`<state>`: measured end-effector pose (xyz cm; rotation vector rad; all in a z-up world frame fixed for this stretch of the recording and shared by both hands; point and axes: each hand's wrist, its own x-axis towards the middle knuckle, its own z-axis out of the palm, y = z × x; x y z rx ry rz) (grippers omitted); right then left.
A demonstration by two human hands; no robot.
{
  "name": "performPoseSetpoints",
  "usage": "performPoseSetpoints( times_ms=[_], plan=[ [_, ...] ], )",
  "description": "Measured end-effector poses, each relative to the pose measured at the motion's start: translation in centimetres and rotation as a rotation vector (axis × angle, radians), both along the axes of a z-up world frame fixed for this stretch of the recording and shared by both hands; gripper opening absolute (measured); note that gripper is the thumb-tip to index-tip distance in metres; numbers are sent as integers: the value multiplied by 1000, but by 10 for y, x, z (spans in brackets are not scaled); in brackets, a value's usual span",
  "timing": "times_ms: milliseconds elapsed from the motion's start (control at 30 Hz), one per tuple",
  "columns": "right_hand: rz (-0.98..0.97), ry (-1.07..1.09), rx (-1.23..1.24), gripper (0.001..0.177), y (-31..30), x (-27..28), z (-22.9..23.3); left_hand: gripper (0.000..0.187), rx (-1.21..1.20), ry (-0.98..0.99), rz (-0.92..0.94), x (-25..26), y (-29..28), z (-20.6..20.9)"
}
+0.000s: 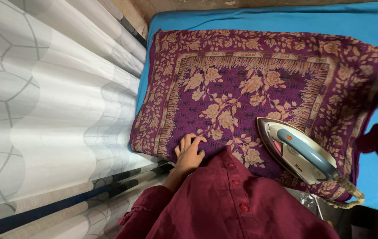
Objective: The person irons a purple patterned cloth on a blue ironing board. They unfold and smooth the cloth, then use an iron to press it flat, flipping it over to iron the other side.
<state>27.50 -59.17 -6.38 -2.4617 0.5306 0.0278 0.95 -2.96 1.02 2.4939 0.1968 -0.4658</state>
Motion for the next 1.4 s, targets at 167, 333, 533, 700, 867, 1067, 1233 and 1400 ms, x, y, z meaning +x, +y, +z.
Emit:
performPoseSetpoints(
  times_ms=[167, 333, 533, 700, 867, 1067, 1233, 1400],
  plan=[
    [443, -289, -407, 46, 69, -51, 58, 46, 37, 1, -10, 1, -5, 4],
    [220, -36, -406, 55, 68, -80, 73, 49, 68, -24, -69, -1, -4, 5],
    [320, -59, 91, 28, 67, -115, 71, 45, 94, -70, -61, -6, 3, 11],
    [552, 222, 6, 56, 183, -197, 130, 47, 122, -128, -83, -8, -1, -2],
    [459, 213, -151, 60, 207, -217, 170, 60, 233, -279, -407, -6, 6, -10],
    [441, 496, -244, 43, 186, -234, 140, 68, 273, -126, -496, 7, 3, -14],
    [241, 142, -276, 42, 146, -222, 101, 79, 215, 4, -378, 7, 28, -2],
    [37, 170, -333, 46, 89, -184, 71, 85, 240, 135, -181, 3, 52, 12]
  ],
)
